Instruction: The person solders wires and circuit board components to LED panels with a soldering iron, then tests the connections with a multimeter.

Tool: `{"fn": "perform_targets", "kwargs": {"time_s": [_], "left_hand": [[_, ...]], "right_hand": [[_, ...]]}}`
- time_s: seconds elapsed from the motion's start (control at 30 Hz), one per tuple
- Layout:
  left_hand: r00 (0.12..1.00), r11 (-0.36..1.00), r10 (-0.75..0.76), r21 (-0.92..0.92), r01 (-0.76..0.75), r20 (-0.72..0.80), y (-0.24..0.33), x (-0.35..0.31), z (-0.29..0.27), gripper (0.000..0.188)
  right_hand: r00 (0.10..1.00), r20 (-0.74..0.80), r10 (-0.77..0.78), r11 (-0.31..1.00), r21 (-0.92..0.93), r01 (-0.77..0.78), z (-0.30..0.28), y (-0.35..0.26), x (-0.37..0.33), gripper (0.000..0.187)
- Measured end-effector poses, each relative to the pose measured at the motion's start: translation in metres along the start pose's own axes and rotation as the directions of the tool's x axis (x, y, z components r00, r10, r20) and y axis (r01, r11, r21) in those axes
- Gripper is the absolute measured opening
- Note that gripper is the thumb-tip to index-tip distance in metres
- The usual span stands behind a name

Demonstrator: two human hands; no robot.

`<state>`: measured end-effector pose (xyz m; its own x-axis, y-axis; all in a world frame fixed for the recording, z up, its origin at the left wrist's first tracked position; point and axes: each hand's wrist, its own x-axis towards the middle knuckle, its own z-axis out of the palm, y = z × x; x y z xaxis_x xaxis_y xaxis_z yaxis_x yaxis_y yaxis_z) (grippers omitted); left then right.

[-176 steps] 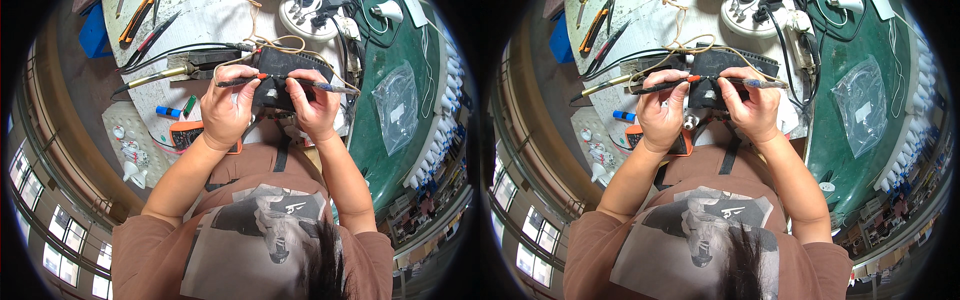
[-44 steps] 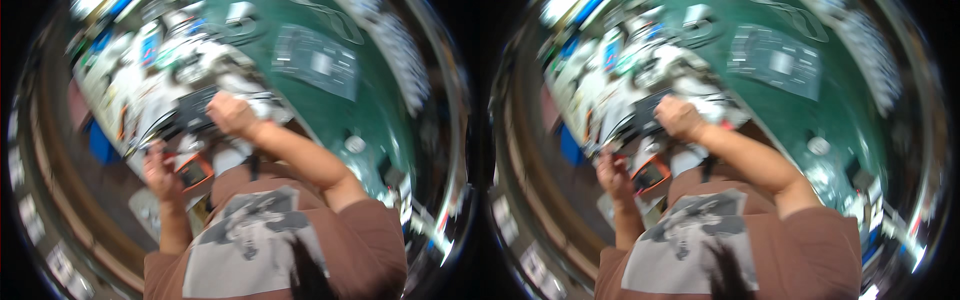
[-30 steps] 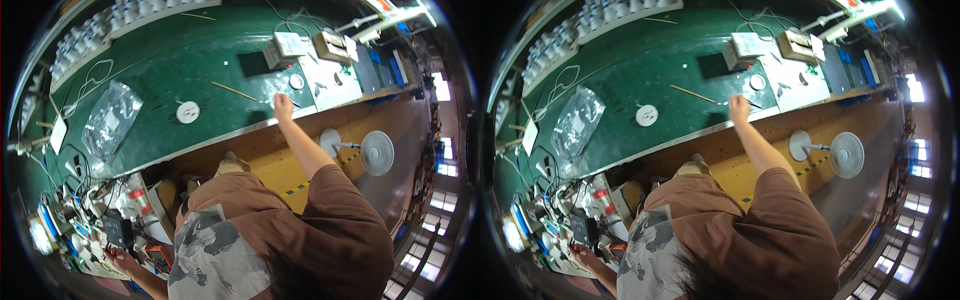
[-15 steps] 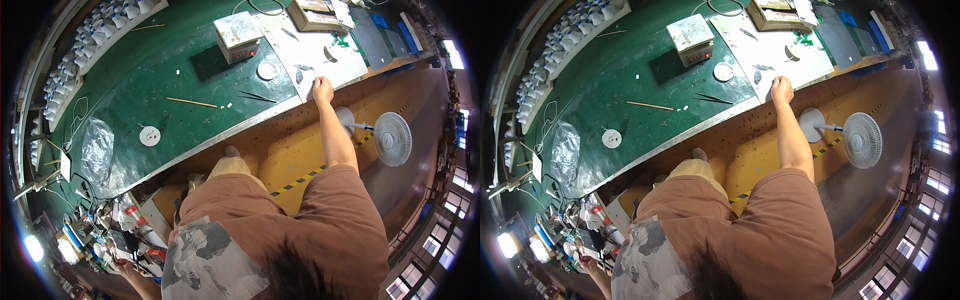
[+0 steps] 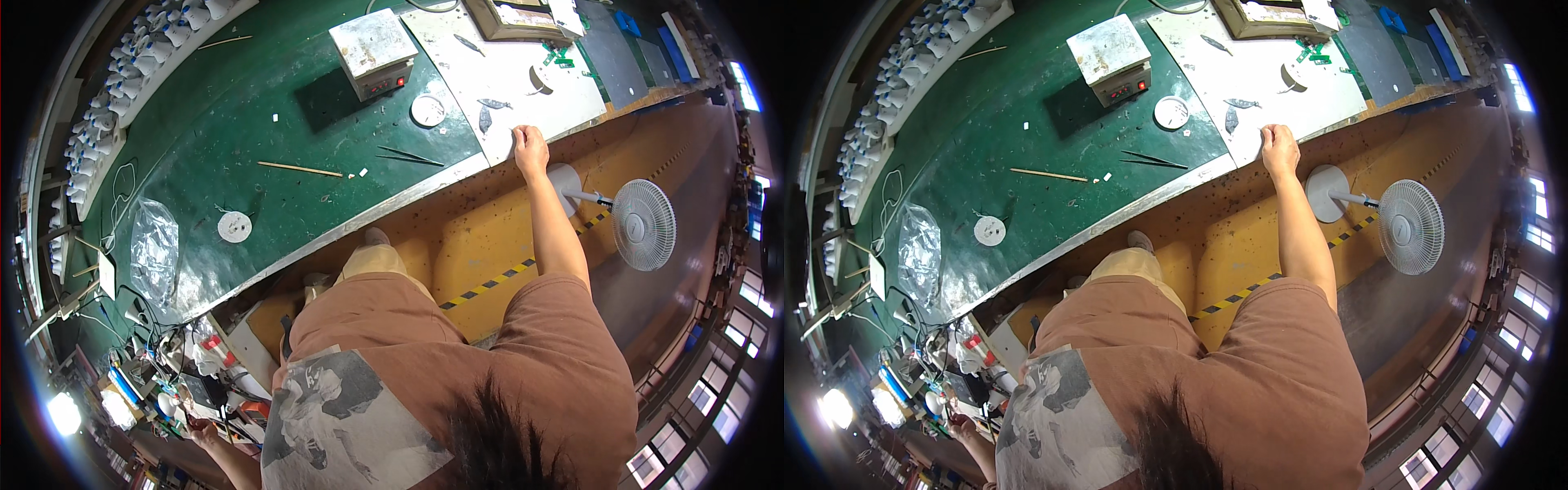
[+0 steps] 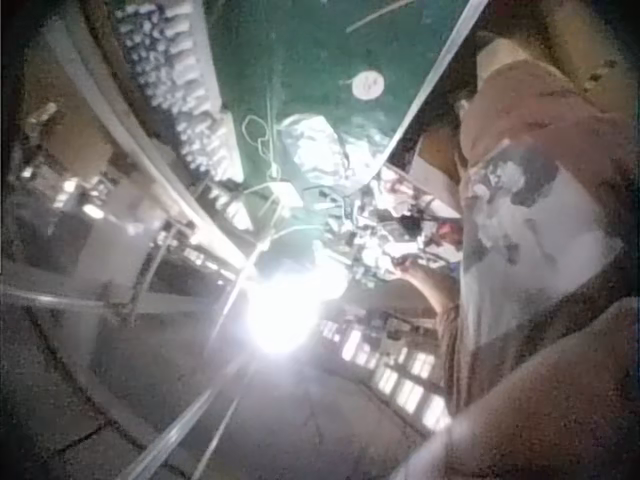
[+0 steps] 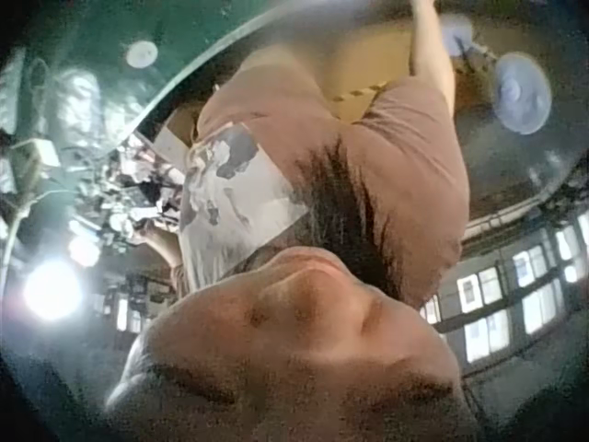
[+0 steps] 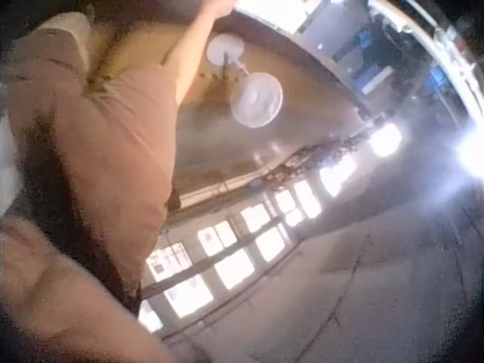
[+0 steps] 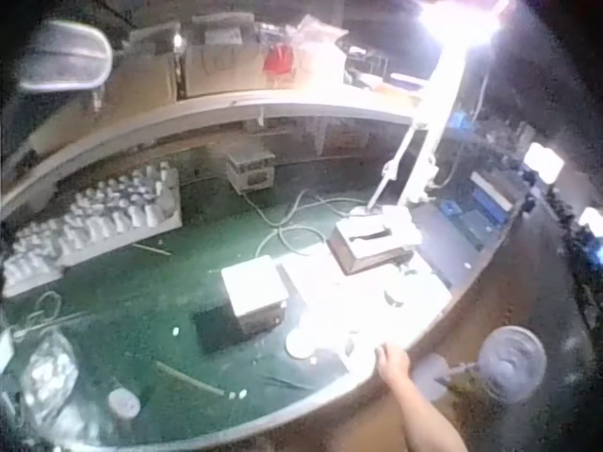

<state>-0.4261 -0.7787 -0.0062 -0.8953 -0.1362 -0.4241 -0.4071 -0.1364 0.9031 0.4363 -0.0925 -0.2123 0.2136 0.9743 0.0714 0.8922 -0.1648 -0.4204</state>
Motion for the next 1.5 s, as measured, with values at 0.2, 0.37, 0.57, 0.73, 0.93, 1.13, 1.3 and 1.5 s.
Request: {"fn": "perform_targets", "kwargs": {"time_s": [0.2,0.37,0.57,0.73,0.93,1.13,1.3,1.5], "left_hand": [[1.000,1.000,-0.005,0.004,0.005,-0.008,-0.001,0.001,-0.003,0.024],[0.995,1.000,0.023,-0.001,-0.023,-0.099,0.000,0.000,-0.008,0.024],[0.997,1.000,-0.016,-0.020,0.015,-0.072,0.004,0.003,-0.014,0.029],[0.995,0.998,0.007,-0.061,-0.013,-0.095,0.004,0.014,-0.023,0.030],[0.991,0.999,0.031,-0.043,-0.025,0.130,-0.001,0.034,-0.056,0.014],[0.993,0.999,0.010,0.038,-0.005,-0.120,0.002,0.065,-0.088,0.023],[0.990,0.988,0.060,-0.150,-0.041,0.127,0.004,0.037,-0.092,0.014],[0.978,0.927,0.209,-0.319,-0.199,-0.002,0.003,-0.007,-0.055,0.012]], "right_hand": [[1.000,-0.017,0.002,0.999,0.051,-0.001,-0.003,0.002,0.007,0.017],[0.995,-0.005,0.098,0.985,0.144,-0.096,-0.010,-0.008,0.023,0.023],[0.999,0.037,0.012,0.996,-0.087,-0.008,-0.013,-0.025,0.036,0.018],[0.981,0.076,-0.181,0.936,-0.294,0.195,-0.014,-0.030,0.041,0.017],[0.947,0.199,-0.253,0.811,-0.490,0.320,-0.010,-0.032,0.052,0.019],[0.982,0.175,0.072,0.848,-0.529,0.032,0.006,-0.016,0.067,0.026],[0.986,0.103,-0.130,0.991,-0.025,0.134,0.008,-0.091,0.054,0.030],[0.614,0.042,-0.788,0.515,0.591,0.621,0.053,-0.413,-0.190,0.011]]}}
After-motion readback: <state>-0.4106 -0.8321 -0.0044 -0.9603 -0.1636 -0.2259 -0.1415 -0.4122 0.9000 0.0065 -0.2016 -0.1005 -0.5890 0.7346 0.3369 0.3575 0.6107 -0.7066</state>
